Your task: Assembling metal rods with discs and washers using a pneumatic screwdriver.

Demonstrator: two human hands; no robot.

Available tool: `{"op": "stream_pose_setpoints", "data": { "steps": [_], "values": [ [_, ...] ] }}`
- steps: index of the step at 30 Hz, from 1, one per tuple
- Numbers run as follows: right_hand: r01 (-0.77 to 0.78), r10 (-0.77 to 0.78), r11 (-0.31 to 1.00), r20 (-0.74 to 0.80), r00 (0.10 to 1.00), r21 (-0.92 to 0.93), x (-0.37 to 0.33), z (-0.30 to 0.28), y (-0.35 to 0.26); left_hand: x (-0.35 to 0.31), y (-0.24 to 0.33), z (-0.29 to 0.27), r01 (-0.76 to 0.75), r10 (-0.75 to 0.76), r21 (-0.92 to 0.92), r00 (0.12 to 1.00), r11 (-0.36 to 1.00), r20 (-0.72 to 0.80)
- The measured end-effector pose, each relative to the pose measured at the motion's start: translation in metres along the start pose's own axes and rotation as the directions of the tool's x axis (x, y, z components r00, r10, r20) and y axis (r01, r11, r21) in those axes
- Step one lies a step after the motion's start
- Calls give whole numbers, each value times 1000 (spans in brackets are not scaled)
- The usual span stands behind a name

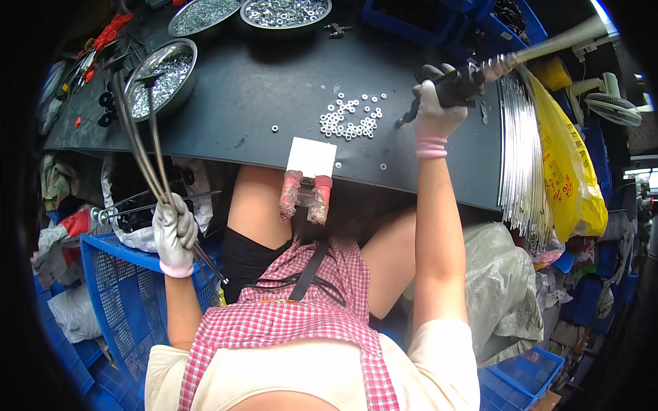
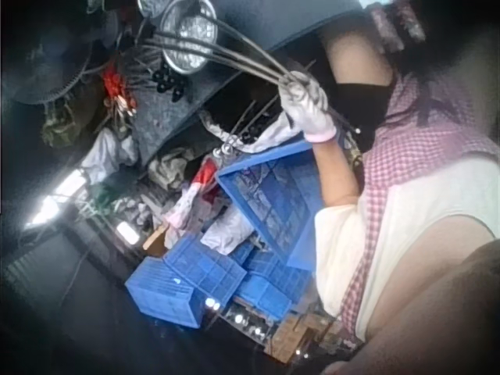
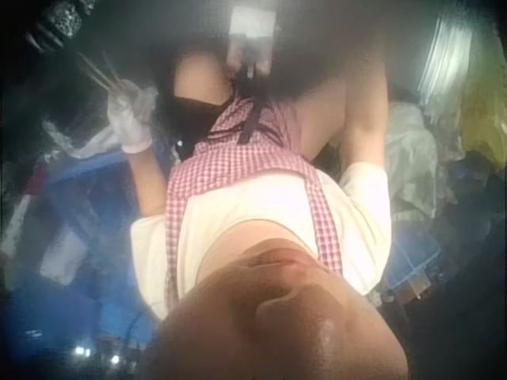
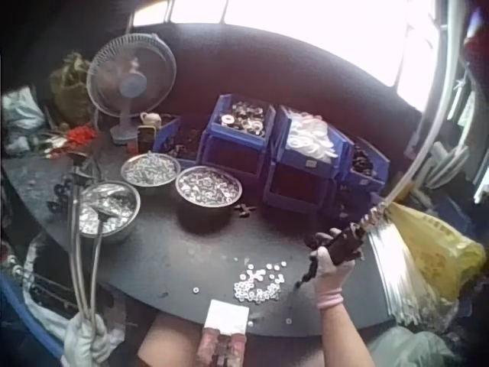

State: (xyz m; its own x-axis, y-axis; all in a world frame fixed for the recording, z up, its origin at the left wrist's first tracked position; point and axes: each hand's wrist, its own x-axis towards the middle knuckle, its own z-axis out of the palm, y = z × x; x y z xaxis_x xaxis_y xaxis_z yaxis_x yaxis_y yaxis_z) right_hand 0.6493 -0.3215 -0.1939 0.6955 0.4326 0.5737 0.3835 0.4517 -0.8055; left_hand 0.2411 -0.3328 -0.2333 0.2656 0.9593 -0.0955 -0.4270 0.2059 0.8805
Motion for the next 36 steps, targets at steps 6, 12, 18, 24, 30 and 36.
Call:
{"op": "stream_pose_setpoints", "data": {
  "steps": [6,12,18,24,30,36],
  "values": [
    [-208,224,896,5,975,393,-4,-4,-65,-7,-11,30,220,-227,69,966,973,124],
    [-548,130,418,549,826,725,20,-1,-152,-26,-12,45,235,-327,264,859,935,394],
    [-470,266,525,388,882,709,-4,21,-170,-28,-14,55,117,-275,344,847,932,455],
    [-430,244,589,356,902,684,-10,27,-175,-30,-12,54,130,-295,358,840,925,455],
    [-411,213,674,371,904,614,-10,16,-160,-24,-15,60,180,-354,386,822,905,446],
    [-413,244,690,346,906,594,-11,12,-155,-20,-19,60,81,-306,439,828,895,470]
  ]
}}
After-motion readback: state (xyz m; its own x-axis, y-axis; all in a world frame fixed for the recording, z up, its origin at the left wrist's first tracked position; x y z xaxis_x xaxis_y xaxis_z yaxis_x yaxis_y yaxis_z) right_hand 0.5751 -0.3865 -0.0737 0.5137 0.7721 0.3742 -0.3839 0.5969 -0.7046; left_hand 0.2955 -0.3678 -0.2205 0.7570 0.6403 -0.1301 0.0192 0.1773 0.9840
